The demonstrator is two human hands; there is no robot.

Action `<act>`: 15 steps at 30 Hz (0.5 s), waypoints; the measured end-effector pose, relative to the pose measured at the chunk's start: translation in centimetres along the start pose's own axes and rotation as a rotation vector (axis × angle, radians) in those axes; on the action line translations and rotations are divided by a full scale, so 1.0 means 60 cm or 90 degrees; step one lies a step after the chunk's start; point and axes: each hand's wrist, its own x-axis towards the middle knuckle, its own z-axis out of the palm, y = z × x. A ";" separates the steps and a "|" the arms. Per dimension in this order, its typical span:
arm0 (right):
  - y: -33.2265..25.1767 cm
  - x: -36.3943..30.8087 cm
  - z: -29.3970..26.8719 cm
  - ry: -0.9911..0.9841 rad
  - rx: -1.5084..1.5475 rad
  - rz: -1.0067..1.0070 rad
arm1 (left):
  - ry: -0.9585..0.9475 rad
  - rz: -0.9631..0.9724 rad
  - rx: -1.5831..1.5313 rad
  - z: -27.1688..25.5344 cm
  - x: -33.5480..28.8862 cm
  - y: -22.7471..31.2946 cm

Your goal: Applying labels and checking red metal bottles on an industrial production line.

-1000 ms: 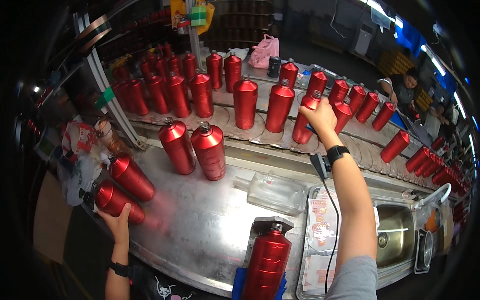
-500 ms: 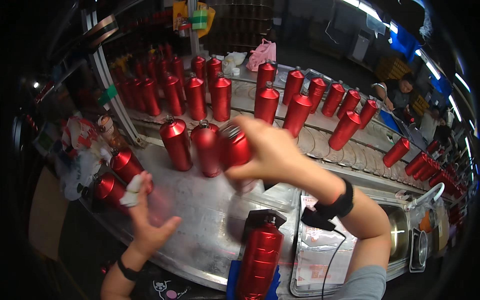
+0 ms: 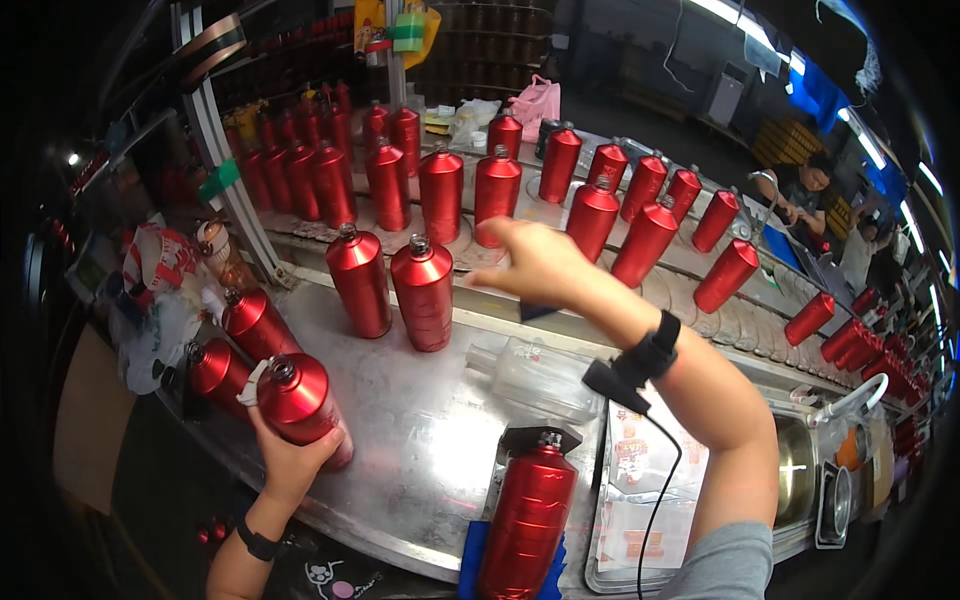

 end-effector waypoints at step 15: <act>0.271 0.153 0.017 0.197 -0.074 0.358 | 0.100 -0.057 0.023 -0.003 0.012 -0.054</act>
